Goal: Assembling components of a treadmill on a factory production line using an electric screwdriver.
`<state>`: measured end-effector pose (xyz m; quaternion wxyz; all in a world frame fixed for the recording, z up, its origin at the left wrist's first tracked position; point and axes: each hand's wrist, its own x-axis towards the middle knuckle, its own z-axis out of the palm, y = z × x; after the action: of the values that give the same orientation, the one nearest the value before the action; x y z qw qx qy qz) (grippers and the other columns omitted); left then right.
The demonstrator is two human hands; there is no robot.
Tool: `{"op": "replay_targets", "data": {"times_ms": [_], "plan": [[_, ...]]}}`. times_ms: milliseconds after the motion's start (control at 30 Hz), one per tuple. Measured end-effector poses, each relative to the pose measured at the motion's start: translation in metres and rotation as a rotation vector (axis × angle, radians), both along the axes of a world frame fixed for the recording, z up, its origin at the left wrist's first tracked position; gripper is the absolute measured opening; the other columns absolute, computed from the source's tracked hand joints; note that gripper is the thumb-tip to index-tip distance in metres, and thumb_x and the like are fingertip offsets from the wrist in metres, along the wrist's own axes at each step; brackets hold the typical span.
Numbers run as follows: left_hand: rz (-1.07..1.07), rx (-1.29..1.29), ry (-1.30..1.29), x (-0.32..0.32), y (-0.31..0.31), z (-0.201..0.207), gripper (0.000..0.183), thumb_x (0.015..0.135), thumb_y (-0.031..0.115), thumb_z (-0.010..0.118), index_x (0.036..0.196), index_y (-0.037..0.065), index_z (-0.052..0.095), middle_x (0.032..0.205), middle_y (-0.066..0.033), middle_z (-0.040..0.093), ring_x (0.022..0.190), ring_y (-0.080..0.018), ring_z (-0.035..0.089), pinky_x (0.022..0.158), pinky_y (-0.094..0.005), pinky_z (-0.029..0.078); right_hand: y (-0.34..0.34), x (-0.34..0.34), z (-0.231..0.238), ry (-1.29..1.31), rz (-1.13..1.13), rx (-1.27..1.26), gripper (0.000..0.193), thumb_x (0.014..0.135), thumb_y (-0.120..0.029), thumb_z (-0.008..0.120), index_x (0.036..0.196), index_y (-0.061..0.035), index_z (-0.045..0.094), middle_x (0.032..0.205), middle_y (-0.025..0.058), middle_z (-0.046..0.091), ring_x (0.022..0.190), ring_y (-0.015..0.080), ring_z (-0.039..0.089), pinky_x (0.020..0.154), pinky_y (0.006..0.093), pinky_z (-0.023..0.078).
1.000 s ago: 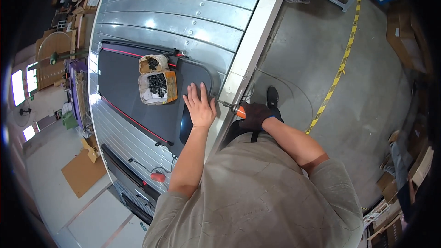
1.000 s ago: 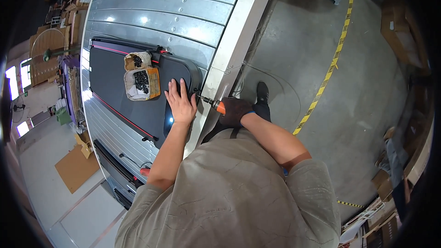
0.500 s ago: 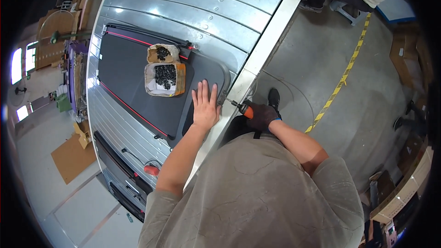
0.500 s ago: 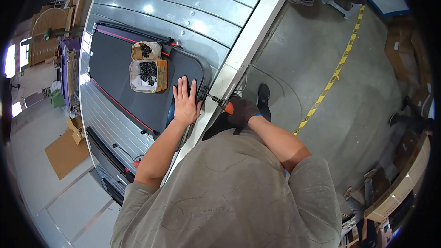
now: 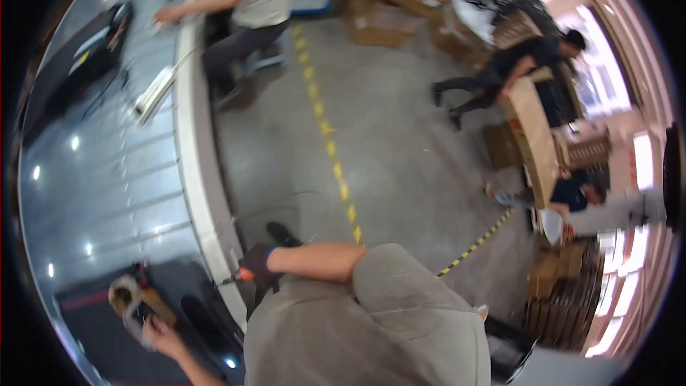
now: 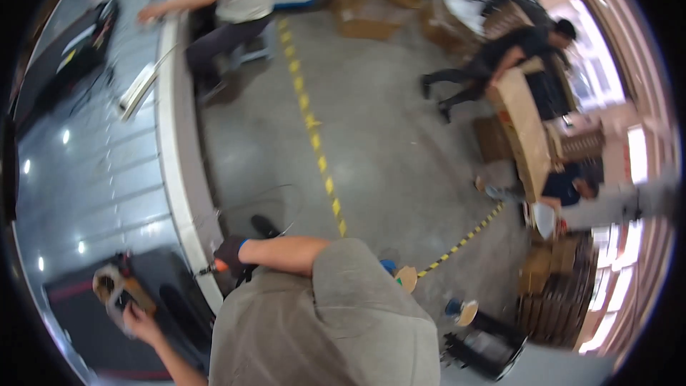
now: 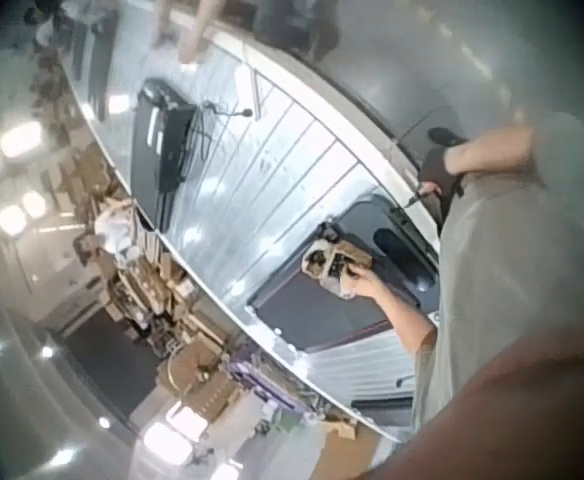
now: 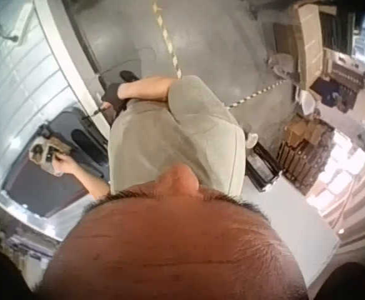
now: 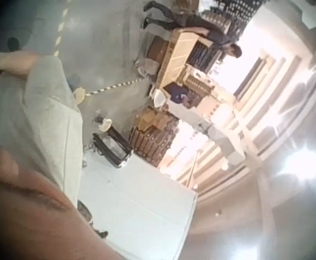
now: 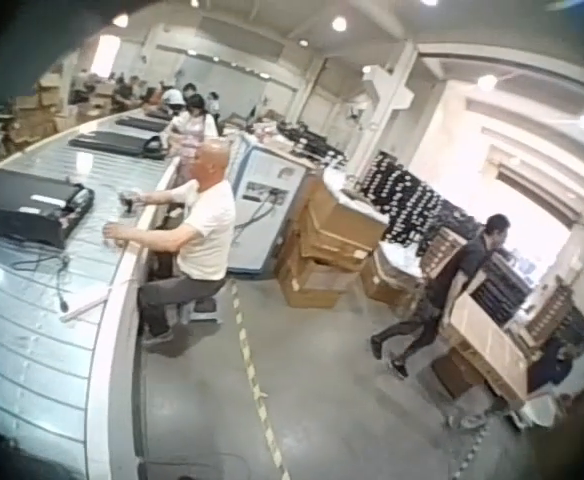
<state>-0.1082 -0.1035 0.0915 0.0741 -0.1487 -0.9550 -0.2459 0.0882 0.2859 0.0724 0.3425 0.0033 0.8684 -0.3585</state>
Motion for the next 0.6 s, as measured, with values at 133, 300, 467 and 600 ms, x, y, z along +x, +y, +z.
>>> {"op": "replay_targets", "data": {"times_ms": [133, 300, 467, 600], "plan": [[-0.060, -0.233, -0.319, -0.074, -0.049, -0.046, 0.021, 0.091, 0.012, 0.072, 0.105, -0.003, 0.066, 0.099, -0.0210, 0.069, 0.092, -0.0377, 0.068, 0.085, -0.0440, 0.053, 0.007, 0.029, 0.027, -0.031, -0.183, 0.087, 0.058, 0.063, -0.033, 0.082, 0.114, -0.0108, 0.068, 0.105, 0.0152, 0.074, 0.102, 0.0369, 0.072, 0.088, 0.0489, 0.055], [-0.261, -0.248, -0.294, -0.072, -0.043, -0.042, 0.016, 0.079, 0.005, 0.077, 0.084, -0.004, 0.065, 0.080, -0.0211, 0.067, 0.078, -0.0406, 0.066, 0.075, -0.0467, 0.052, 0.011, 0.051, 0.059, -0.053, -0.377, 0.106, 0.057, 0.065, -0.034, 0.081, 0.114, -0.0103, 0.067, 0.105, 0.0165, 0.074, 0.101, 0.0371, 0.072, 0.088, 0.0489, 0.055], [-0.392, -0.248, -0.198, -0.059, -0.021, -0.002, 0.033, 0.092, 0.035, 0.074, 0.093, 0.002, 0.079, 0.085, -0.0213, 0.075, 0.075, -0.0400, 0.069, 0.071, -0.0484, 0.056, 0.014, 0.044, 0.063, -0.085, -0.490, 0.067, 0.057, 0.067, -0.036, 0.081, 0.115, -0.0101, 0.067, 0.106, 0.0171, 0.074, 0.102, 0.0377, 0.071, 0.089, 0.0489, 0.055], [-0.172, -0.239, -0.331, -0.071, -0.039, -0.035, 0.013, 0.076, 0.004, 0.077, 0.080, -0.005, 0.068, 0.075, -0.0218, 0.069, 0.076, -0.0407, 0.069, 0.073, -0.0477, 0.053, 0.013, 0.027, 0.072, -0.040, -0.472, 0.048, 0.058, 0.067, -0.037, 0.080, 0.116, -0.0103, 0.066, 0.105, 0.0168, 0.074, 0.102, 0.0377, 0.071, 0.089, 0.0488, 0.055]]}}
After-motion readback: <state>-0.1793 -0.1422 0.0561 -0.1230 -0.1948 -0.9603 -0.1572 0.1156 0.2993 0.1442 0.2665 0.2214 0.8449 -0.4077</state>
